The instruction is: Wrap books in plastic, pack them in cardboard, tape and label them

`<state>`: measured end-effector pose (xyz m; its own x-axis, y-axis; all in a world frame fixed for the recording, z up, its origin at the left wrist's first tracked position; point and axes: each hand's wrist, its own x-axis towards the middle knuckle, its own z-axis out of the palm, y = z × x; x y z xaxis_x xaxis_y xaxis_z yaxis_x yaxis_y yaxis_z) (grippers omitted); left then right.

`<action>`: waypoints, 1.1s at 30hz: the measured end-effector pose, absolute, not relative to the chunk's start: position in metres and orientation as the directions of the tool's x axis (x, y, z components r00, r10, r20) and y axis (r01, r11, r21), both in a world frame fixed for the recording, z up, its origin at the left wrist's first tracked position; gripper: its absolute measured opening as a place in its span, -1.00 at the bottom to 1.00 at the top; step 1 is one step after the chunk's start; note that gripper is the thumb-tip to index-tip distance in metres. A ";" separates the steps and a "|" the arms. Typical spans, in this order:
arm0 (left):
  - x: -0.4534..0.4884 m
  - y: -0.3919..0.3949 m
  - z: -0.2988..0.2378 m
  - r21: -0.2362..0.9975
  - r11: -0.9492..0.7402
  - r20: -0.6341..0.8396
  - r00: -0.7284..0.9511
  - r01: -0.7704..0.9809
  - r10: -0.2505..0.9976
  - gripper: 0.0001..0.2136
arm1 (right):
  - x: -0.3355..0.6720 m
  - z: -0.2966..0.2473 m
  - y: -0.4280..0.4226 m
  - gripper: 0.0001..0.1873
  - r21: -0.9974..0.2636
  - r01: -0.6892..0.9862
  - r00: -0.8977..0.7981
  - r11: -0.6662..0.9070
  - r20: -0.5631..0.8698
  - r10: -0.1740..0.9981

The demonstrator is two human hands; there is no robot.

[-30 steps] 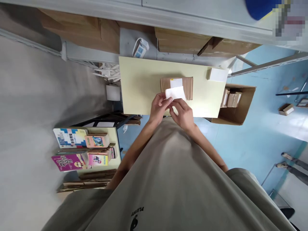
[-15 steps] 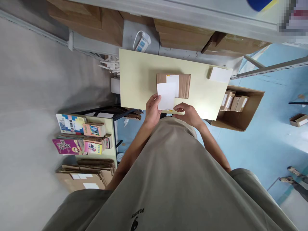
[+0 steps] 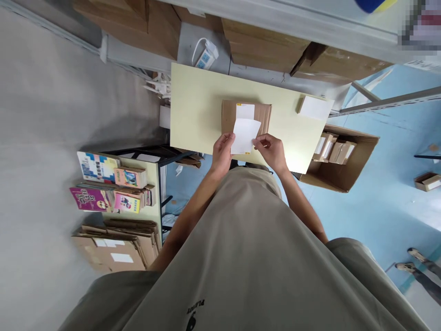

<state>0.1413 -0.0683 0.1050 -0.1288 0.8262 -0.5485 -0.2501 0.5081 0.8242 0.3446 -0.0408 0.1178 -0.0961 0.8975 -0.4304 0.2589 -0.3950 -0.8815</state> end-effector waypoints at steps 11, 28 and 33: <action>0.113 0.004 0.069 0.905 0.404 -0.382 -0.162 0.136 0.910 -0.58 | 0.352 0.073 0.025 -0.51 -0.903 0.353 -0.179 -0.245 -0.323 0.930; 0.101 0.044 0.016 0.832 0.368 -0.392 -0.029 0.414 0.919 -0.95 | 0.358 0.006 0.059 -0.51 -0.832 0.489 -0.213 -0.262 -0.405 0.889; 0.101 0.045 0.009 0.829 0.368 -0.393 -0.028 0.421 0.919 -0.97 | 0.356 0.004 0.061 -0.50 -0.792 0.559 -0.203 -0.247 -0.419 0.885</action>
